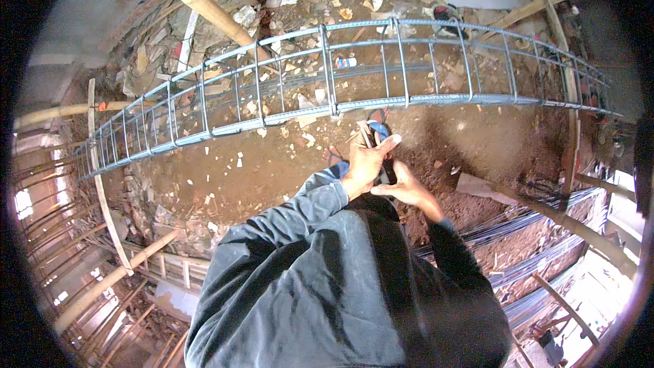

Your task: The person assembles a rebar cage by tying intersecting steel bars with wire using pliers. They repeatedly wrap wire around bar intersections and twist it tight to secure the grid structure.

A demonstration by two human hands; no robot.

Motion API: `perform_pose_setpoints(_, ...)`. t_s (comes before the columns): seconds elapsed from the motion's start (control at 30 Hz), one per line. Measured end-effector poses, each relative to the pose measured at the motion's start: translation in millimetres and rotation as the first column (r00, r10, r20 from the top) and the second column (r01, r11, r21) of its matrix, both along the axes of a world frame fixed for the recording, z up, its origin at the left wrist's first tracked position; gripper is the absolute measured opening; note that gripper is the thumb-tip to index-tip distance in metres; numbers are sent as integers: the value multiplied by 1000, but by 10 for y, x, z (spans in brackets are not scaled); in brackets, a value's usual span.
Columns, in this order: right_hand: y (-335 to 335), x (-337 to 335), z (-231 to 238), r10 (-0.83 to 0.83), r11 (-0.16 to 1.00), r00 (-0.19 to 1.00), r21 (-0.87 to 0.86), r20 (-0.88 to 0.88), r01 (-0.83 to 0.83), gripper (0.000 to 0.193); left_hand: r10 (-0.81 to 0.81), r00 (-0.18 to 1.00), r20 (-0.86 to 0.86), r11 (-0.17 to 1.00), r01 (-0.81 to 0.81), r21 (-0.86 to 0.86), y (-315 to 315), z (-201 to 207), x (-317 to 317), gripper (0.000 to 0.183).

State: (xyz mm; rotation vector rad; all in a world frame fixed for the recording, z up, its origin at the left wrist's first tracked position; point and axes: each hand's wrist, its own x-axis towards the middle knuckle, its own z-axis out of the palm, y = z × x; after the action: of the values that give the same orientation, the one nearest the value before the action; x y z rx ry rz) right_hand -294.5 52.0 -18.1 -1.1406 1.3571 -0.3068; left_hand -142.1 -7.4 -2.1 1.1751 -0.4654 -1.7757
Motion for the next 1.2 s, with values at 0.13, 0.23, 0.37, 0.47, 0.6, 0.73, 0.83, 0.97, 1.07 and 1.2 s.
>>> perform_pose_setpoints(0.13,-35,-18,435,-105,968,987,-240,-120,74,55,26,993,116,990,-9,-142,-128,264,-141,26)
perform_pose_setpoints(0.23,-58,121,681,-387,906,902,-104,192,411,24,-125,992,-15,983,121,-141,-197,421,-28,55)
perform_pose_setpoints(0.37,-104,243,949,-405,881,914,-253,36,401,36,-103,994,34,955,109,-276,-277,491,38,54)
perform_pose_setpoints(0.47,-122,309,1084,-394,825,893,-513,-218,239,53,-47,988,149,941,94,-326,-280,483,38,39)
perform_pose_setpoints(0.6,-75,347,1163,-392,780,891,-596,-230,189,64,-39,999,-14,955,34,-294,-281,462,1,30)
perform_pose_setpoints(0.73,-79,302,1155,-409,801,896,-538,-172,262,61,-88,990,-106,966,59,-253,-368,423,-48,30)
perform_pose_setpoints(0.83,-225,177,1142,-376,840,926,-416,15,348,60,-76,997,-31,964,66,-256,-527,386,-115,32)
perform_pose_setpoints(0.97,-385,-27,1177,-418,873,862,-134,288,468,56,-31,997,75,951,53,-305,-698,412,-259,33)
perform_pose_setpoints(1.07,-479,-203,1219,-416,865,794,-76,444,496,55,0,998,69,961,19,-277,-788,517,-365,31)
perform_pose_setpoints(1.2,-616,-518,1300,-348,904,746,-6,568,426,59,84,982,168,887,3,-461,-934,728,-523,25)
